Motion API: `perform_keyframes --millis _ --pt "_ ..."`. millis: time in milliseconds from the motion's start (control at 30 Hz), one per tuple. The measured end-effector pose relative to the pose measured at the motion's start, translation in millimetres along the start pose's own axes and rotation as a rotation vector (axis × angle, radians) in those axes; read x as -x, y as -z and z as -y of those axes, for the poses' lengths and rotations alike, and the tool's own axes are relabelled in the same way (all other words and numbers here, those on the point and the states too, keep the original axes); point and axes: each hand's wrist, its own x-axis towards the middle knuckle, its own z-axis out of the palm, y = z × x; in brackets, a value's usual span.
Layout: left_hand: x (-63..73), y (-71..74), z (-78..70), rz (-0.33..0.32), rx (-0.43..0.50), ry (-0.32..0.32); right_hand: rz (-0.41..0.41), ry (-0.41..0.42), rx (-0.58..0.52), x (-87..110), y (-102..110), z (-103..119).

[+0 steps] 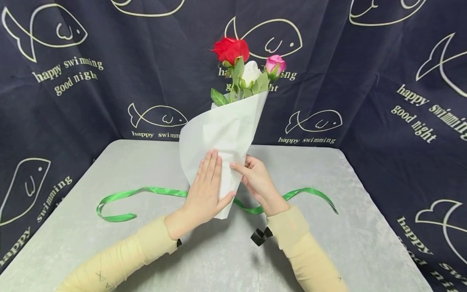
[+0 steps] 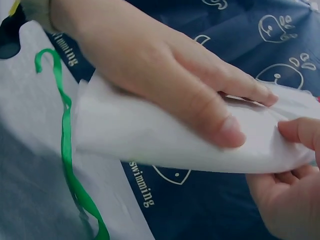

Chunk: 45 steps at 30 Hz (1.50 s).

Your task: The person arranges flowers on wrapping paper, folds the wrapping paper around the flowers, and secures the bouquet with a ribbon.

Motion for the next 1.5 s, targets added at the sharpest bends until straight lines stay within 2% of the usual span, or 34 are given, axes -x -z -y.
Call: perform_keyframes --millis 200,433,567,800,1067,1200,1267,1367,1433,1500 --pt "0.8 -4.5 2.0 0.020 0.021 0.034 -0.097 0.024 0.072 0.1 -1 -8" --pt "-11.4 -10.2 11.0 0.050 -0.019 0.055 -0.132 0.022 0.152 0.7 1 -14" --pt "-14.8 -11.7 17.8 0.056 -0.010 0.073 -0.109 0.016 0.169 1.6 2 -14" --pt "-17.1 -11.6 27.6 0.062 0.141 0.077 -0.045 0.007 0.129 2.5 0 -11" --pt "-36.4 -1.0 45.7 0.039 0.157 0.069 -0.030 -0.015 0.183 4.1 -2 -9" --pt "-38.7 -3.6 51.7 0.050 0.206 0.077 0.010 -0.022 0.203 5.9 -3 -9" --pt "-37.8 -7.2 54.0 0.030 0.246 0.063 0.026 -0.025 0.192 6.2 -4 -8" --pt "-34.4 -13.6 56.6 -0.038 0.278 0.009 0.036 -0.028 0.171 6.1 -4 -8" --pt "-29.6 -15.7 56.3 -0.097 0.260 -0.041 0.042 -0.021 0.163 5.9 -4 -7" --pt "-22.2 -16.7 53.9 -0.149 0.197 -0.096 0.032 -0.013 0.155 5.5 -3 -7"
